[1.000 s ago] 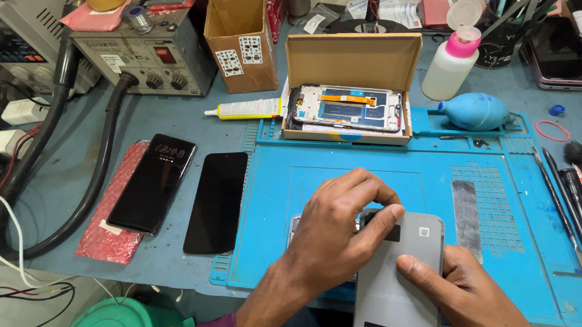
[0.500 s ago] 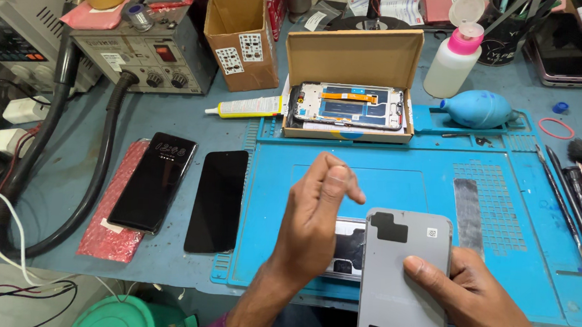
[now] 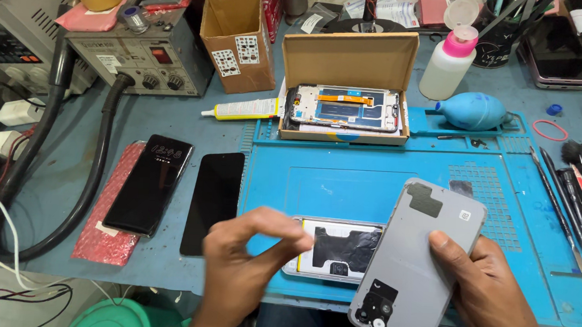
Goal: The person holds a smartphone, turns it over, and uses a thin blade to pry along the edge of the back cover. They separate the back panel from the phone body, set the panel aside, and begin working on the exposed internals with a screwdriver.
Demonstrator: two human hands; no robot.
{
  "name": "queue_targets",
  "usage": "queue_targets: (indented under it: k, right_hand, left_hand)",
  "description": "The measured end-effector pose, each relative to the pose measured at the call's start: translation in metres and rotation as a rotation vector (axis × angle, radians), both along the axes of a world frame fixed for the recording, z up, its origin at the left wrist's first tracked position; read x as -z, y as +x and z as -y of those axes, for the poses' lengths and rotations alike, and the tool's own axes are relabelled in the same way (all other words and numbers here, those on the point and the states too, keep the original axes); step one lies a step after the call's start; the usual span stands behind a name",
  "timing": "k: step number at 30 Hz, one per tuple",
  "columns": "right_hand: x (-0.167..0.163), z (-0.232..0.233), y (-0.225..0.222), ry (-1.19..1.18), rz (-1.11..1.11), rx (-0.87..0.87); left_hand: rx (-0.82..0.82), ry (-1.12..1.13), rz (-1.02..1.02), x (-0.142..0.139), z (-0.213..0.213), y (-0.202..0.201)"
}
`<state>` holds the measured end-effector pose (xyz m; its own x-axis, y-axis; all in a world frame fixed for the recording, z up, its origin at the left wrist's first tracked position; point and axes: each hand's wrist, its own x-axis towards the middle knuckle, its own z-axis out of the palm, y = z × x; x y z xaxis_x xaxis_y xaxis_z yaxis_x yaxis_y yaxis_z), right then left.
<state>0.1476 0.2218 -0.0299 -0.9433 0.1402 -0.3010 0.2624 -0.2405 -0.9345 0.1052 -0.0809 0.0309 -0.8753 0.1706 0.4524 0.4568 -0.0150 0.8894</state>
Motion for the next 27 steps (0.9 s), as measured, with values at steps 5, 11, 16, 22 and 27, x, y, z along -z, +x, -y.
queue_targets:
  k: [5, 11, 16, 22, 27]
  right_hand:
    - [-0.005, -0.002, 0.0, -0.014, 0.012, 0.032]
    - [-0.003, -0.008, -0.005, -0.024, 0.002, 0.1]
    - [-0.002, -0.017, -0.008, -0.025, -0.026, 0.171]
    - [0.002, -0.026, -0.01, 0.042, -0.133, 0.255]
    - [-0.009, -0.023, -0.01, -0.058, -0.236, 0.309]
  left_hand:
    - [-0.034, 0.001, -0.027, 0.028, 0.056, 0.02]
    - [-0.25, -0.177, 0.168, 0.054, 0.119, 0.048]
    - [-0.222, -0.403, 0.229, 0.079, 0.163, 0.057]
    - [-0.146, -0.689, 0.78, 0.101, 0.202, 0.058]
    - [-0.226, -0.722, -0.047, 0.075, 0.2, 0.059]
